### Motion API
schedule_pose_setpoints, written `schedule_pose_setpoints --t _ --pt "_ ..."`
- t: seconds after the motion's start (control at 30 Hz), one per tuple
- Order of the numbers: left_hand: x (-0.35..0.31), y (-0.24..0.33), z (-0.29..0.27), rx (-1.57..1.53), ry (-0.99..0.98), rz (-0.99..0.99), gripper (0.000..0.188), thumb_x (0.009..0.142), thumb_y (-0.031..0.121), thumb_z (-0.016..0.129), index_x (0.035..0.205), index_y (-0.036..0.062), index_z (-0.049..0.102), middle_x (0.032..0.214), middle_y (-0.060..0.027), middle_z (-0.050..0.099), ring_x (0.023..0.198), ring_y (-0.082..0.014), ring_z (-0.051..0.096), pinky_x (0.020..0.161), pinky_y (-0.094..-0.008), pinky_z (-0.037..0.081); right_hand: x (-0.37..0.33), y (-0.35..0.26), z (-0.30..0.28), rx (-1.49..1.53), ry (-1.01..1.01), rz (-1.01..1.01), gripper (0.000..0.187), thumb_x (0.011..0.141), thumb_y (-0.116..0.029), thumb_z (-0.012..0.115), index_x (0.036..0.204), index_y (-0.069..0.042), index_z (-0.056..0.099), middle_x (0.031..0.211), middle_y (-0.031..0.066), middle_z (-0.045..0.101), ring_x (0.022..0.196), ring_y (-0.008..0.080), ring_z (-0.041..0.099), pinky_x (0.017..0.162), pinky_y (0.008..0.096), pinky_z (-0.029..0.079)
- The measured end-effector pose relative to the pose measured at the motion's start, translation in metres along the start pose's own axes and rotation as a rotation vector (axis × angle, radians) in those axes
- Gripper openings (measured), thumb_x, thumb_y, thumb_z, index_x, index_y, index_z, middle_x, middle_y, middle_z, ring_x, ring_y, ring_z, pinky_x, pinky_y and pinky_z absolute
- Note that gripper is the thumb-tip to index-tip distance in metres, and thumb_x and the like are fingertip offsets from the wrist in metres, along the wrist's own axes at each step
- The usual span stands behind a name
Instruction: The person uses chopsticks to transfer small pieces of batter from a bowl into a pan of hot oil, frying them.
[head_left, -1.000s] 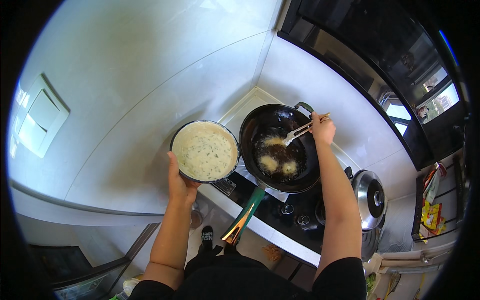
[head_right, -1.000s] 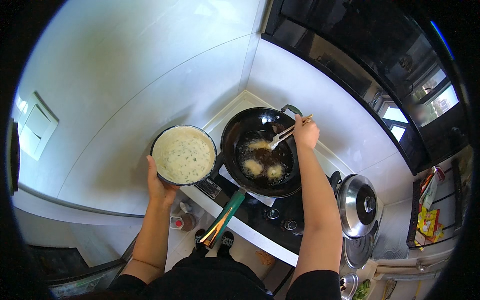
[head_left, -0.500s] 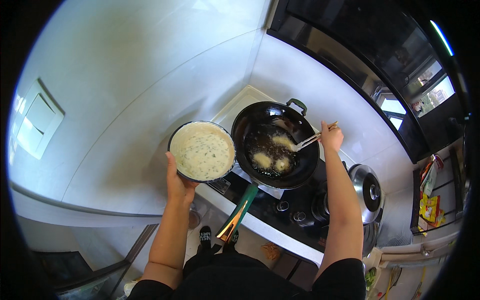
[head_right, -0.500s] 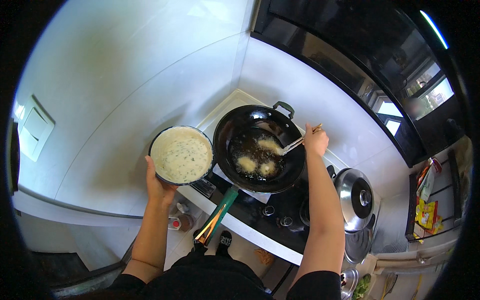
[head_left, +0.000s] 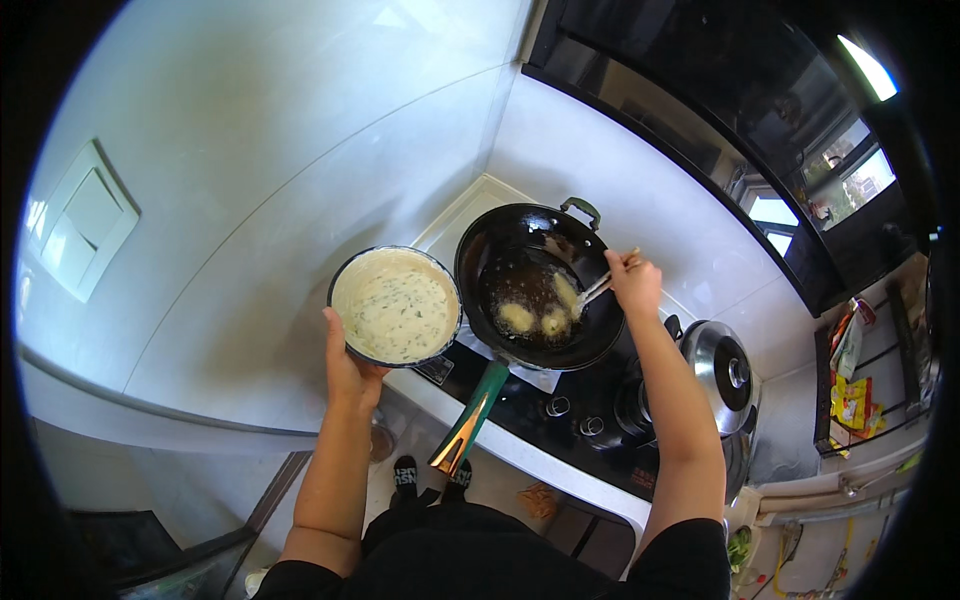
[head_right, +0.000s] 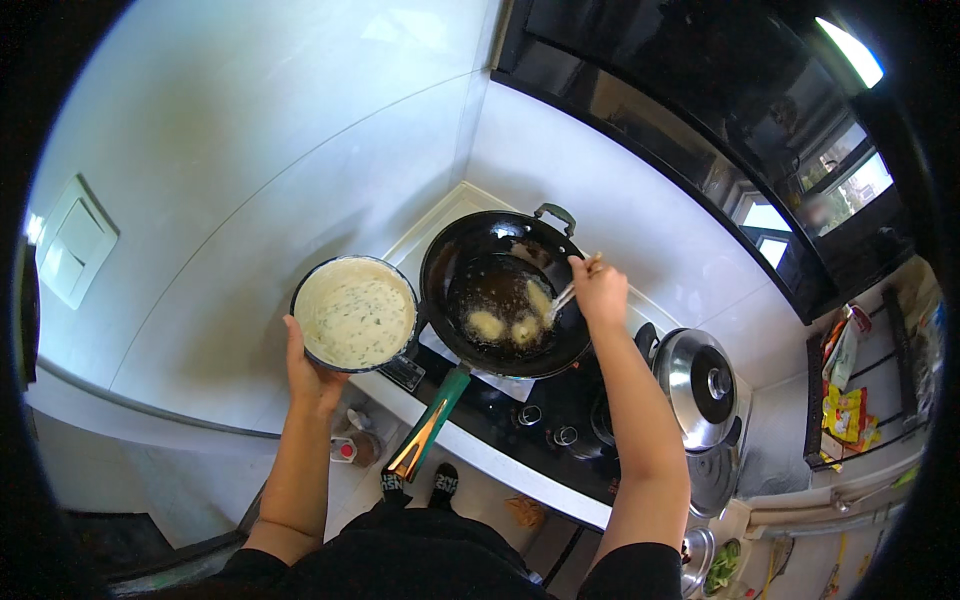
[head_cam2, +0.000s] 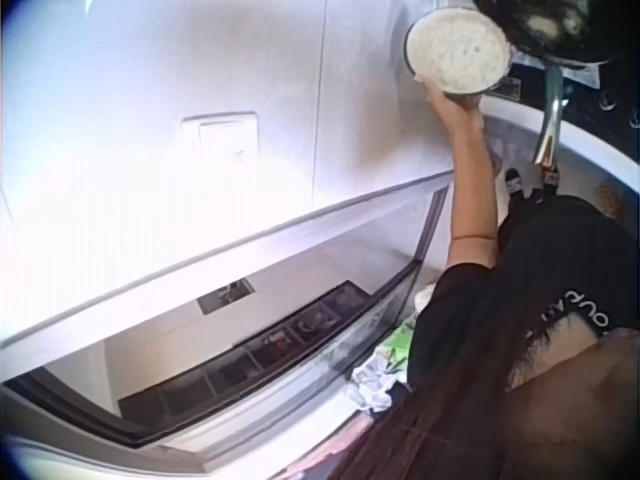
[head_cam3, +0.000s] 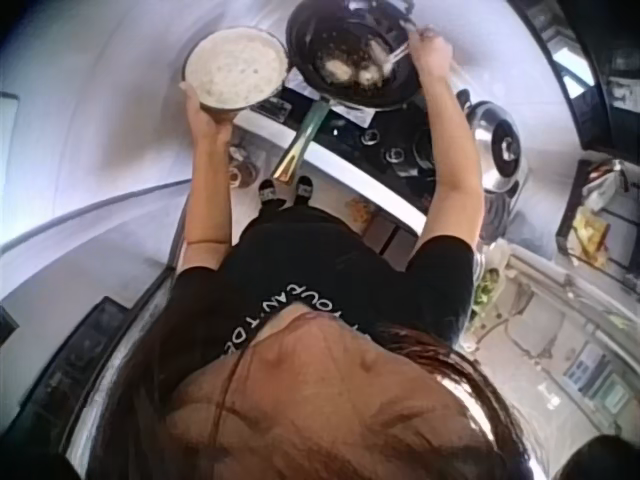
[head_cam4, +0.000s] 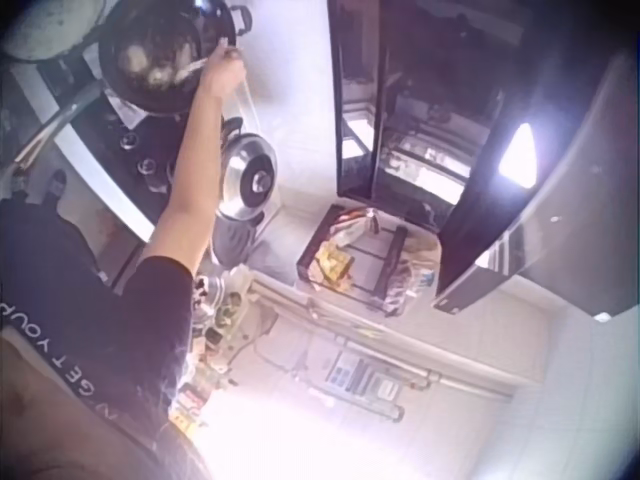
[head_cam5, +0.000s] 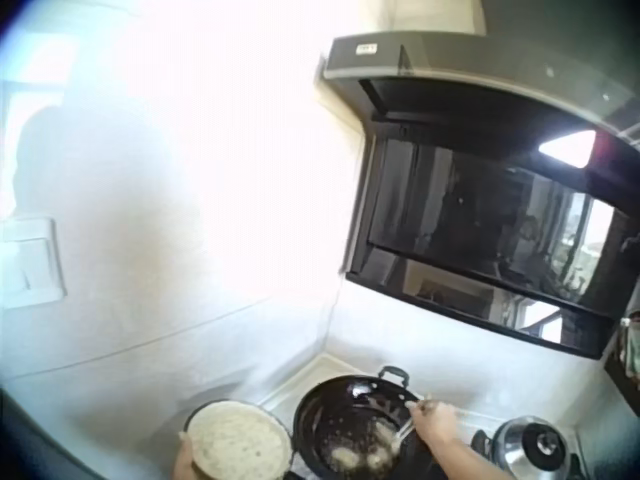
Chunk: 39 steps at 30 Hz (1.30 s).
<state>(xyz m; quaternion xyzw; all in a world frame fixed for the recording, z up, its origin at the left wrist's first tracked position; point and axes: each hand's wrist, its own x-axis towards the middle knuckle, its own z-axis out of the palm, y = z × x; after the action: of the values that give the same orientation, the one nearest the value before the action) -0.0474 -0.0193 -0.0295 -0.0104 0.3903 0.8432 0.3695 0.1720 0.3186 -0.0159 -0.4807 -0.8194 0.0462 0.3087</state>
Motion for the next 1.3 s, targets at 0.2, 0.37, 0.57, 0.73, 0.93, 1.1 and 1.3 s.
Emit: schedule_pose_setpoints --t 0.2,0.37,0.57,0.73,0.93,1.1,1.3 --pt "-0.007 0.012 -0.016 -0.018 0.008 0.019 0.073 0.088 0.065 0.042 0.134 0.0082 0.042 0.129 -0.0122 0.053 0.113 -0.0270 0.057 0.086 -0.0421 0.054 0.015 -0.067 0.025 -0.021 -0.050 -0.163 0.034 0.082 -0.036 0.067 0.072 -0.003 0.066 0.063 0.0174 0.062 0.062 0.0371 0.062 0.060 0.0433 0.051" --pt "-0.006 0.019 -0.035 -0.043 0.028 0.048 0.072 0.089 0.064 0.042 0.133 0.0076 0.043 0.129 -0.0120 0.053 0.112 -0.0257 0.058 0.087 -0.0392 0.054 0.028 -0.105 0.046 -0.057 -0.141 -0.233 0.031 0.084 -0.038 0.064 0.081 -0.006 0.065 0.067 0.0185 0.064 0.065 0.0372 0.065 0.061 0.0453 0.053" --pt "-0.008 0.022 -0.041 -0.059 0.080 0.045 0.071 0.090 0.063 0.042 0.133 0.0068 0.041 0.124 -0.0123 0.056 0.107 -0.0244 0.061 0.077 -0.0375 0.058 0.033 -0.131 0.063 -0.081 -0.154 -0.249 0.034 0.084 -0.038 0.064 0.080 -0.004 0.065 0.068 0.0194 0.064 0.066 0.0377 0.065 0.062 0.0452 0.054" --pt "-0.002 0.020 -0.050 -0.040 0.045 0.040 0.071 0.089 0.063 0.042 0.133 0.0069 0.041 0.124 -0.0119 0.056 0.108 -0.0238 0.061 0.078 -0.0371 0.057 0.035 -0.141 0.071 -0.002 -0.133 -0.264 0.033 0.083 -0.037 0.065 0.080 -0.004 0.066 0.070 0.0204 0.065 0.066 0.0378 0.065 0.063 0.0457 0.054" --pt "-0.002 0.021 -0.042 -0.045 0.070 0.027 0.073 0.089 0.064 0.042 0.134 0.0069 0.041 0.125 -0.0119 0.056 0.107 -0.0231 0.061 0.079 -0.0364 0.057 0.035 -0.146 0.079 0.032 -0.104 -0.273 0.032 0.083 -0.037 0.064 0.079 -0.005 0.068 0.067 0.0191 0.064 0.065 0.0379 0.064 0.063 0.0455 0.053" --pt "-0.001 0.020 -0.043 -0.004 0.055 0.020 0.073 0.089 0.064 0.042 0.134 0.0067 0.041 0.125 -0.0120 0.055 0.107 -0.0226 0.061 0.077 -0.0355 0.057 0.046 -0.143 0.081 0.060 -0.048 -0.261 0.034 0.083 -0.036 0.064 0.075 -0.003 0.067 0.065 0.0198 0.063 0.063 0.0383 0.064 0.062 0.0456 0.053" --pt "0.003 0.016 -0.044 -0.028 0.069 0.026 0.071 0.090 0.064 0.041 0.132 0.0068 0.043 0.121 -0.0111 0.058 0.103 -0.0209 0.063 0.070 -0.0305 0.058 0.052 -0.134 0.086 0.094 0.056 -0.281 0.033 0.082 -0.034 0.066 0.073 -0.002 0.066 0.063 0.0195 0.063 0.060 0.0384 0.063 0.060 0.0454 0.053"
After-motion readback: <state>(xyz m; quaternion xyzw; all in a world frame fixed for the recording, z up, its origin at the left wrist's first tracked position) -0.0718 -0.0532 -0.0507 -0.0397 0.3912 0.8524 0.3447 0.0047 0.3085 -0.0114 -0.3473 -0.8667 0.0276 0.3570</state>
